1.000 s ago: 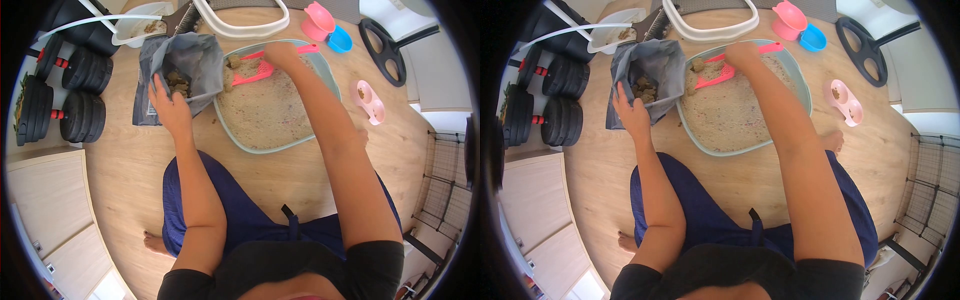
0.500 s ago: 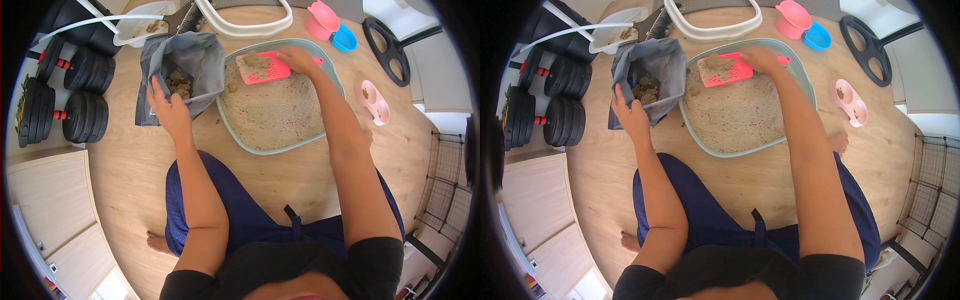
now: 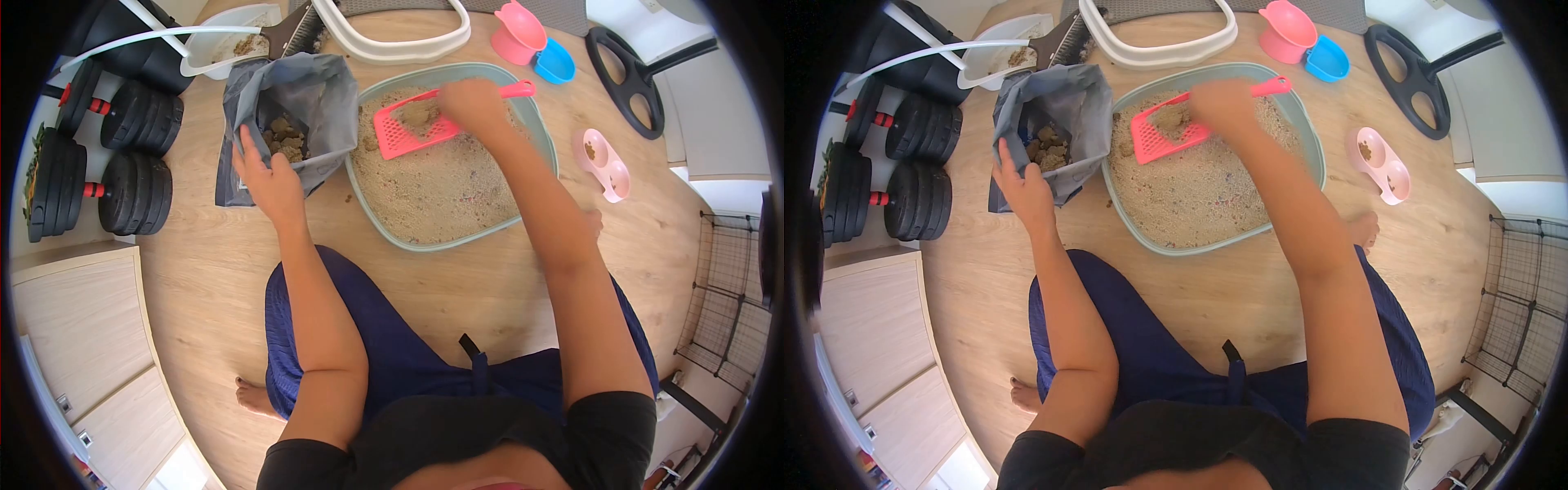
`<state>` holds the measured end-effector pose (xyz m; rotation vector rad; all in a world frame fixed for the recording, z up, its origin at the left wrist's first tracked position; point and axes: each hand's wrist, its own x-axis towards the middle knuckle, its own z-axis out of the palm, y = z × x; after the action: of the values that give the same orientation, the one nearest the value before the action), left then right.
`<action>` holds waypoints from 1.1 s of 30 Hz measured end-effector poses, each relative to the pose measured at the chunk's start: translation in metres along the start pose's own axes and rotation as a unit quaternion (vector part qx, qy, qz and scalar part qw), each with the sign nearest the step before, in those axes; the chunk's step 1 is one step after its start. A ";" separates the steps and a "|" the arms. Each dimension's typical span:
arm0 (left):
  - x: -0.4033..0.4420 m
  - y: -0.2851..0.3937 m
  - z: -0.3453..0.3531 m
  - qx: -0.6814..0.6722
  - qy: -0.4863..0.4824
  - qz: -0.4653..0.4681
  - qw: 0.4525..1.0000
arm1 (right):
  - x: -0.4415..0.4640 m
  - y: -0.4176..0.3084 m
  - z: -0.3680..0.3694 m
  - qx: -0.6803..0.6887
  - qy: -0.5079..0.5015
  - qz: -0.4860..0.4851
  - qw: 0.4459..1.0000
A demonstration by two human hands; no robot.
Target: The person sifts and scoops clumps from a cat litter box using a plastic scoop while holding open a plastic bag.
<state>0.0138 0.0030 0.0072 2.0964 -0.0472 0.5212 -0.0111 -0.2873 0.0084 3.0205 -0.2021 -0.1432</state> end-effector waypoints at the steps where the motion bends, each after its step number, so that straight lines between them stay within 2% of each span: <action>1: 0.000 0.000 0.000 0.011 0.004 0.005 1.000 | -0.003 -0.006 -0.004 -0.001 0.010 -0.008 1.000; 12: -0.003 -0.001 0.001 0.039 -0.016 0.017 0.999 | -0.008 -0.033 -0.004 -0.037 0.082 -0.022 0.996; 15: -0.005 0.003 0.002 0.042 -0.020 -0.003 0.999 | -0.007 -0.032 -0.002 -0.035 0.095 -0.019 0.995; 18: -0.004 0.002 0.003 0.045 -0.023 0.003 0.999 | -0.002 -0.028 0.003 -0.007 0.070 -0.009 0.998; 20: -0.003 0.002 0.001 0.027 -0.017 -0.003 0.999 | 0.004 -0.018 0.011 0.039 0.002 0.008 0.999; 21: -0.002 0.003 0.000 0.027 -0.017 -0.003 0.999 | 0.004 -0.014 0.015 0.039 0.002 0.007 0.999; 23: 0.001 0.003 -0.003 -0.024 -0.010 -0.031 0.999 | 0.002 -0.005 0.022 0.108 -0.023 0.027 0.994; 30: 0.003 -0.005 -0.003 -0.019 -0.003 -0.018 1.000 | -0.019 0.034 0.030 0.234 -0.023 0.032 0.971; 32: 0.001 -0.001 -0.003 -0.009 -0.006 -0.009 1.000 | -0.027 0.040 0.026 0.268 -0.023 0.094 0.958; 33: 0.000 -0.002 -0.002 -0.010 -0.007 -0.009 1.000 | -0.029 0.040 0.026 0.268 -0.023 0.096 0.958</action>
<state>0.0139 0.0054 0.0070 2.0794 -0.0422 0.4936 -0.0478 -0.3249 -0.0098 3.5054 -0.6301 -0.1630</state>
